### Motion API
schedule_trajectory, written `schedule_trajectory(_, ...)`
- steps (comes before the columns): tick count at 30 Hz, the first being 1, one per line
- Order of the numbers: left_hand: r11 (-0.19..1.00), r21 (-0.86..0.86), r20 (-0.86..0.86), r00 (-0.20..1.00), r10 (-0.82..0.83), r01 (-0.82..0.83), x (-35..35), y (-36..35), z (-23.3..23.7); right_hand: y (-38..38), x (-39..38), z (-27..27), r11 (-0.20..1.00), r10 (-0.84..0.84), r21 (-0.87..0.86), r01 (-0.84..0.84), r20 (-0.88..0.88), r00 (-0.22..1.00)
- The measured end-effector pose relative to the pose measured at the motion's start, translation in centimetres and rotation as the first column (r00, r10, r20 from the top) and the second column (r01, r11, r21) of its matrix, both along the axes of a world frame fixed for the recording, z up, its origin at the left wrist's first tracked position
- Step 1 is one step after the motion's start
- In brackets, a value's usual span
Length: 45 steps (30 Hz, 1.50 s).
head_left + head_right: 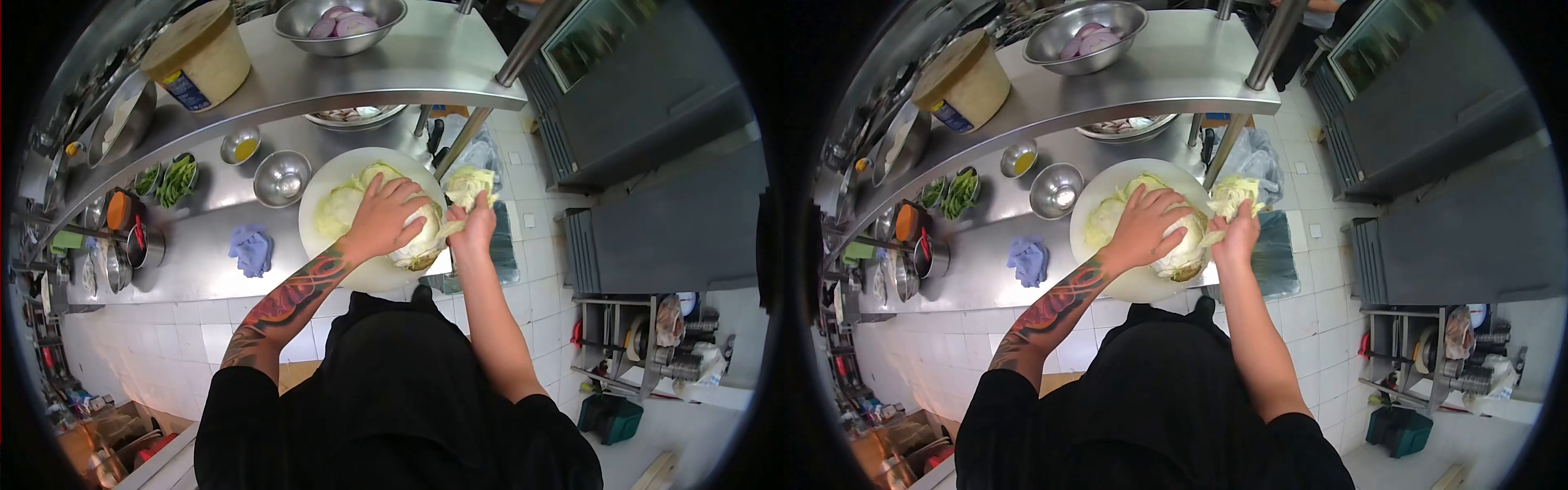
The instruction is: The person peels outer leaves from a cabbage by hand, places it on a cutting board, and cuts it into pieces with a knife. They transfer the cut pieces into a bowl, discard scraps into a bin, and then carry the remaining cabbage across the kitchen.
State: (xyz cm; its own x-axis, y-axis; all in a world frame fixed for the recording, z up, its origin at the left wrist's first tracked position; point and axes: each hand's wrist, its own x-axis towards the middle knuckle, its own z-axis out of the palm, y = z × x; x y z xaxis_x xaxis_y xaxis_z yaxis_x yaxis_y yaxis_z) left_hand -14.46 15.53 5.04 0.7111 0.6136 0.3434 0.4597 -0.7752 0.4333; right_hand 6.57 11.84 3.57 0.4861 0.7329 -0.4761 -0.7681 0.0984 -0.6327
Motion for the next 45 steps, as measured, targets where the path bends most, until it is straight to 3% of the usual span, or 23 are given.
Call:
schedule_trajectory(2,1.0,0.014,0.039,0.999,0.013,-0.013,0.1,0.1,-0.4,-2.6,0.4,1.3,0.999,-0.013,0.038,0.008,0.142,0.99)
schedule_trajectory(6,0.997,0.068,0.094,0.995,0.029,-0.035,0.1,0.0,-1.2,-5.9,1.3,-0.4,0.999,-0.042,0.04,0.035,0.201,0.979)
schedule_trajectory(9,0.996,0.07,0.135,0.99,0.044,-0.054,0.0,-0.1,-1.7,-6.1,2.4,-1.9,0.987,-0.136,0.029,0.16,0.688,0.713)
schedule_trajectory(10,0.995,0.061,0.156,0.986,0.067,-0.077,-0.3,-0.1,-1.9,-6.7,3.9,-0.1,0.971,-0.147,-0.033,0.235,0.694,0.704)
schedule_trajectory(13,0.996,0.055,0.231,0.971,0.052,-0.066,-1.8,0.6,-3.1,-7.3,13.3,0.7,0.96,-0.247,0.066,0.272,0.658,0.712)
schedule_trajectory(15,0.998,0.039,0.22,0.974,0.043,-0.053,-1.8,0.4,-2.9,-7.7,17.8,-1.7,0.971,0.181,-0.238,0.025,0.798,0.575)
schedule_trajectory(16,0.997,0.047,0.199,0.979,0.044,-0.054,-1.7,0.3,-2.6,-8.3,18.6,-4.8,0.969,0.183,-0.244,0.027,0.793,0.581)
schedule_trajectory(17,0.997,0.06,0.18,0.983,0.046,-0.057,-1.5,0.3,-2.4,-8.5,19.5,-8.9,0.96,0.276,-0.268,0.08,0.956,-0.102)
schedule_trajectory(18,0.996,0.069,0.182,0.982,0.048,-0.062,-1.1,0.5,-2.3,-7.9,20.2,-10.8,0.961,0.259,-0.242,0.132,0.627,-0.735)
schedule_trajectory(19,0.995,0.07,0.173,0.983,0.057,-0.07,-0.7,0.4,-2.4,-7.7,17.0,-8.5,0.93,0.335,-0.368,0.013,0.831,-0.445)
schedule_trajectory(20,0.994,0.066,0.164,0.984,0.071,-0.083,-0.4,0.2,-2.5,-7.8,11.2,-4.7,0.884,0.431,-0.443,-0.151,0.896,-0.103)
schedule_trajectory(21,0.994,0.062,0.163,0.983,0.079,-0.09,0.0,0.1,-2.3,-7.8,6.9,-2.6,0.851,0.478,-0.413,-0.325,0.866,0.149)
schedule_trajectory(24,0.993,0.107,0.081,0.995,0.051,-0.059,0.4,-0.1,-1.5,-6.6,-0.1,-1.5,0.835,0.419,-0.342,-0.43,0.903,0.097)
schedule_trajectory(26,0.992,0.117,0.056,0.998,0.037,-0.043,0.1,0.1,-1.2,-4.4,-0.8,-3.0,0.805,0.412,-0.449,-0.388,0.893,-0.18)
schedule_trajectory(27,0.991,0.124,0.055,0.998,0.034,-0.04,-0.1,0.2,-1.1,-4.0,-0.5,-2.5,0.809,0.406,-0.443,-0.386,0.897,-0.177)
schedule_trajectory(29,0.995,0.077,0.062,0.996,0.064,-0.069,-0.5,-0.4,-1.3,-3.8,0.0,-1.7,0.727,0.569,-0.536,-0.43,0.82,-0.06)
schedule_trajectory(30,0.995,0.075,0.063,0.996,0.068,-0.073,-0.5,-0.6,-1.3,-3.9,0.2,-1.9,0.724,0.57,-0.537,-0.432,0.819,-0.063)
schedule_trajectory(32,0.992,0.086,0.08,0.993,0.084,-0.091,-0.6,-0.9,-1.3,-4.1,0.4,-2.8,0.75,0.534,-0.412,-0.517,0.839,0.106)
schedule_trajectory(33,0.992,0.085,0.079,0.993,0.09,-0.097,-0.5,-1.0,-1.3,-4.2,0.6,-3.2,0.747,0.535,-0.412,-0.522,0.838,0.104)
schedule_trajectory(35,0.99,0.089,0.085,0.991,0.104,-0.112,-0.1,-1.2,-1.3,-4.4,0.9,-4.0,0.811,0.47,-0.28,-0.513,0.834,0.289)
schedule_trajectory(36,0.989,0.088,0.085,0.991,0.107,-0.114,0.0,-1.3,-1.3,-4.6,0.8,-4.4,0.843,0.364,-0.266,-0.468,0.922,0.131)
schedule_trajectory(43,0.985,0.122,0.093,0.989,0.114,-0.125,0.5,-0.9,-1.6,-3.8,0.2,-5.3,0.891,0.371,-0.323,-0.32,0.923,0.103)
schedule_trajectory(45,0.984,0.125,0.089,0.989,0.119,-0.129,0.5,-0.8,-1.6,-3.1,0.4,-6.3,0.884,0.398,-0.262,-0.387,0.855,0.332)
